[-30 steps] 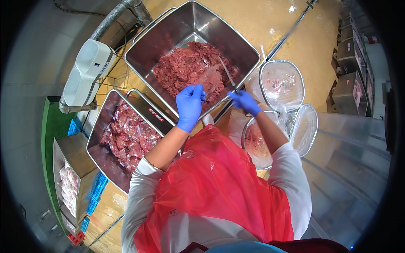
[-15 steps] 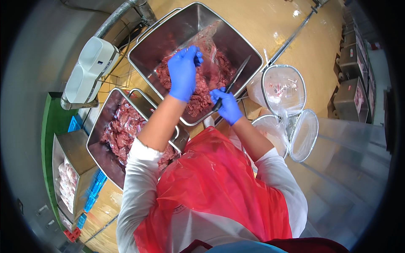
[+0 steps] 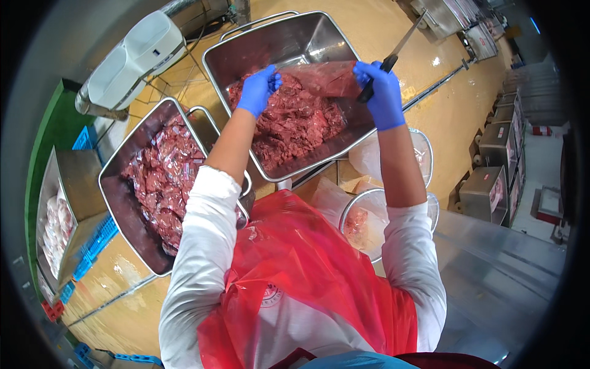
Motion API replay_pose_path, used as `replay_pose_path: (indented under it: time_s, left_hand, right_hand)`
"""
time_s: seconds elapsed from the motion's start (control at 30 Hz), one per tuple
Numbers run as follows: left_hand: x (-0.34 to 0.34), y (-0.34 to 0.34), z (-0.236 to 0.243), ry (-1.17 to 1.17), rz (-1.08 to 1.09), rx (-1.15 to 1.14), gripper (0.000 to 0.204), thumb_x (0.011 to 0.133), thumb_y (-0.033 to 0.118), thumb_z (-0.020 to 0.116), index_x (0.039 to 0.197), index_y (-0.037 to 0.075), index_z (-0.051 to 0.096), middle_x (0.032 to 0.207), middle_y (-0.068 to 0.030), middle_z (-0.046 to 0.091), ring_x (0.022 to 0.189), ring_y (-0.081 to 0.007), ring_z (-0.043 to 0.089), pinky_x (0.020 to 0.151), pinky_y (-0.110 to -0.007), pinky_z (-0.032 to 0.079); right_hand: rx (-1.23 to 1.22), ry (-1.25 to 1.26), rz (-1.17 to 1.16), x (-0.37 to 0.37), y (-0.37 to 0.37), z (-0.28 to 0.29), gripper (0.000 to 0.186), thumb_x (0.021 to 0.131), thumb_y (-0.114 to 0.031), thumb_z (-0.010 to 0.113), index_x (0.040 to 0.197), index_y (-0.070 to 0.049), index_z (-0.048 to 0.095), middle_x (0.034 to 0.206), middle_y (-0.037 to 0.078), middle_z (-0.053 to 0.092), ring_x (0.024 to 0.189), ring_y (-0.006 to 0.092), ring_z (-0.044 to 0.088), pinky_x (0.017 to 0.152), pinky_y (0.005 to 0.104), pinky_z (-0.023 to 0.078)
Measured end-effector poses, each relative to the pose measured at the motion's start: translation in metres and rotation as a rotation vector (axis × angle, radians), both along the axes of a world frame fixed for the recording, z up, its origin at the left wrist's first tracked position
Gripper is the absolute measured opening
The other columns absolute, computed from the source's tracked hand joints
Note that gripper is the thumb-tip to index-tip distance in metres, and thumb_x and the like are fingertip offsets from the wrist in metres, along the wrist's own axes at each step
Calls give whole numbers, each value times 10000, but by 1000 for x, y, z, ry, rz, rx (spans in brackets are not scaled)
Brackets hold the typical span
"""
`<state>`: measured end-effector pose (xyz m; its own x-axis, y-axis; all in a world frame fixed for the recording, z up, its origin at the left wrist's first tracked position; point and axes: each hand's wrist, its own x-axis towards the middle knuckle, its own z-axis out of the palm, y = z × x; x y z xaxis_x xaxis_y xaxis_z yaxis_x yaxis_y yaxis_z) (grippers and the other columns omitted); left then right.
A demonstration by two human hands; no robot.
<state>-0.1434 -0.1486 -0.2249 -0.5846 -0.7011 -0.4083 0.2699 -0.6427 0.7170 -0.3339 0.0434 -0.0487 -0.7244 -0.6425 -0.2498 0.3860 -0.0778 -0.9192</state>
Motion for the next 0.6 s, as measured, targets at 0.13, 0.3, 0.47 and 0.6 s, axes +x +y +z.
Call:
replay_pose_path:
  time_s: [0.13,0.3,0.47,0.6]
  left_hand:
    - [114,5,2,-165,70,-213,336,953,269,653,1146,-7,654,993,-94,692,846,-159,658,784,-281,543]
    - [316,68,-74,-544,229,-137,252,945,211,655,1057,-13,688,915,-26,669,785,-97,611,716,-235,505]
    - [543,189,-276,-877,207,-248,239,898,228,657,936,-4,700,792,-74,663,689,-154,608,634,-300,490]
    - [583,226,-250,-1326,-105,-476,309,840,331,643,919,39,703,879,-224,683,778,-343,683,712,-426,506]
  right_hand:
    - [-12,133,-54,0,-36,-4,172,800,34,700,751,-25,546,729,83,616,621,158,631,568,224,506]
    - [46,76,-44,5,-73,-29,71,813,59,659,813,37,591,746,97,637,612,148,623,536,214,477]
    - [207,86,-11,12,-119,-87,34,850,21,649,850,28,616,706,75,631,563,125,584,516,218,469]
    - [297,132,41,24,-92,-134,32,853,-43,658,856,-17,640,726,35,620,646,108,591,580,220,461]
